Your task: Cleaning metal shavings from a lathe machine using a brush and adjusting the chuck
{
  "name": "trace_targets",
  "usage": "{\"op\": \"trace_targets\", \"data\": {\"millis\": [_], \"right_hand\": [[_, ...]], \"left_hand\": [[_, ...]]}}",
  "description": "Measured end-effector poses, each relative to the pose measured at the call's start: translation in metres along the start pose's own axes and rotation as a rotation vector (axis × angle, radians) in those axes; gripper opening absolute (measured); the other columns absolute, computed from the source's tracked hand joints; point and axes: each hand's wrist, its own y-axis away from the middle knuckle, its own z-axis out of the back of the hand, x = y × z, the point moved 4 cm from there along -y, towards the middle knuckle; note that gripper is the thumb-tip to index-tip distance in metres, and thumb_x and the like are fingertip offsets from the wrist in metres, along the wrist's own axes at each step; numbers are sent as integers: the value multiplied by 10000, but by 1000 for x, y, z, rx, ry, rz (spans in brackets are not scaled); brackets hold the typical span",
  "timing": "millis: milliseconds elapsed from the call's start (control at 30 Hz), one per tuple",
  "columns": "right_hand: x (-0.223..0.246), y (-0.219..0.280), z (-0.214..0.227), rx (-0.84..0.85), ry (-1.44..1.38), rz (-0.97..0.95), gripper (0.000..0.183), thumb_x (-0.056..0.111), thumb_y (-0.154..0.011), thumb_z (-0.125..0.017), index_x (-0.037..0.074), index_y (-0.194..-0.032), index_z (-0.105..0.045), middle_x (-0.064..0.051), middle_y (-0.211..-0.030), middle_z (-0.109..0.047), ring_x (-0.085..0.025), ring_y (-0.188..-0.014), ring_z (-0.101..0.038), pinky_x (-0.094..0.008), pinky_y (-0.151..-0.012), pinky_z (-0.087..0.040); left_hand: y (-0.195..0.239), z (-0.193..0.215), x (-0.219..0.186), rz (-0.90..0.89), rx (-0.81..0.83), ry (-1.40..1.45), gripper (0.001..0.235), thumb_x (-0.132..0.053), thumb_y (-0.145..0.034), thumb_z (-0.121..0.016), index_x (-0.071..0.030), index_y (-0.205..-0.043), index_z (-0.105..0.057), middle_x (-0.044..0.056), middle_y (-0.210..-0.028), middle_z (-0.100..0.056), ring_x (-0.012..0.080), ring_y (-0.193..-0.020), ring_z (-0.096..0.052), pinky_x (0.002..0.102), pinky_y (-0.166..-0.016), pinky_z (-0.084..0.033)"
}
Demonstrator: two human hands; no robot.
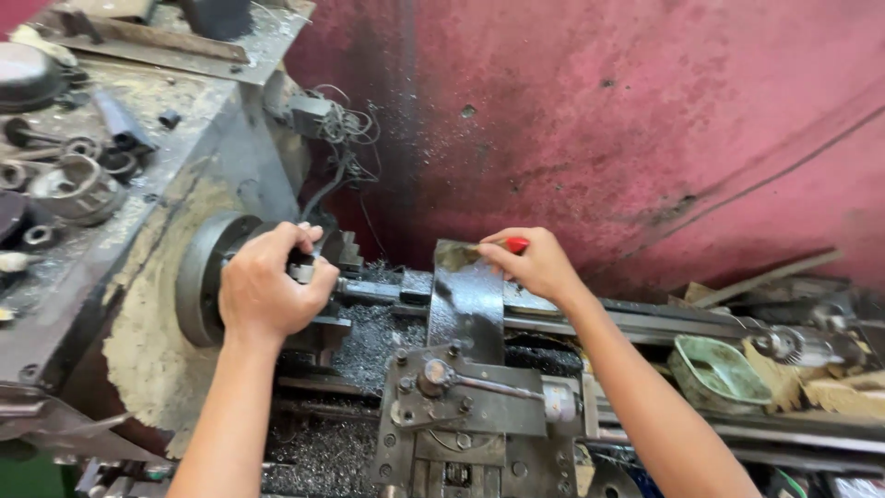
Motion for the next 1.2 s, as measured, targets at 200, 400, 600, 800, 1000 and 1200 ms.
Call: {"op": "trace_targets", "data": {"millis": [200, 400, 600, 800, 1000, 1200], "right_hand": [[-23, -53, -67, 335, -71, -71, 242, 73, -799, -803, -84, -979, -764, -197, -733, -760, -194, -572, -720, -265, -478, -597], [-20, -70, -71, 208, 552, 10, 247, 389, -855, -774, 216, -1024, -824, -61, -938, -801, -312, -1001, -743, -437, -865, -591], [-13, -87, -76, 146, 424, 73, 241, 354, -846, -737, 200, -1015, -814, -94, -922, -791, -353, -970, -736, -457, -873, -579], [-9, -82, -80, 230, 546, -48, 222, 377, -828, -727, 227, -959, -824, -63, -855, -793, -310, -943, -747, -440, -845, -581], [-25, -109, -119, 174, 11, -101, 188, 234, -868, -692, 82, -920, -789, -136, -674, -755, -178, -544, -732, -274, -537, -610], [-31, -113, -188, 278, -447, -333, 280, 199, -900, -685, -63, -982, -740, -240, -833, -749, -225, -644, -759, -297, -581, -651]], "left_hand": [[0, 1, 0, -9, -22, -17, 219, -307, -688, -736, -203, -768, -560, -24, -927, -798, 180, -955, -761, 319, -870, -571], [1, -3, 4, -28, -30, -13, 233, -303, -700, -733, -206, -776, -536, -44, -939, -796, 150, -980, -758, 303, -893, -566], [-1, -3, 3, -35, -31, -7, 220, -285, -696, -728, -208, -774, -536, -43, -937, -799, 149, -967, -758, 290, -894, -564], [1, -5, 5, -15, -39, -5, 216, -275, -679, -735, -216, -765, -546, -55, -933, -800, 139, -978, -758, 287, -898, -565], [-2, -2, 1, -29, -49, 17, 203, -257, -682, -727, -201, -764, -550, -33, -922, -800, 165, -964, -763, 299, -893, -567], [-3, -2, -1, -19, -55, 14, 211, -265, -663, -732, -206, -761, -555, -37, -919, -798, 155, -966, -763, 293, -904, -566]]}}
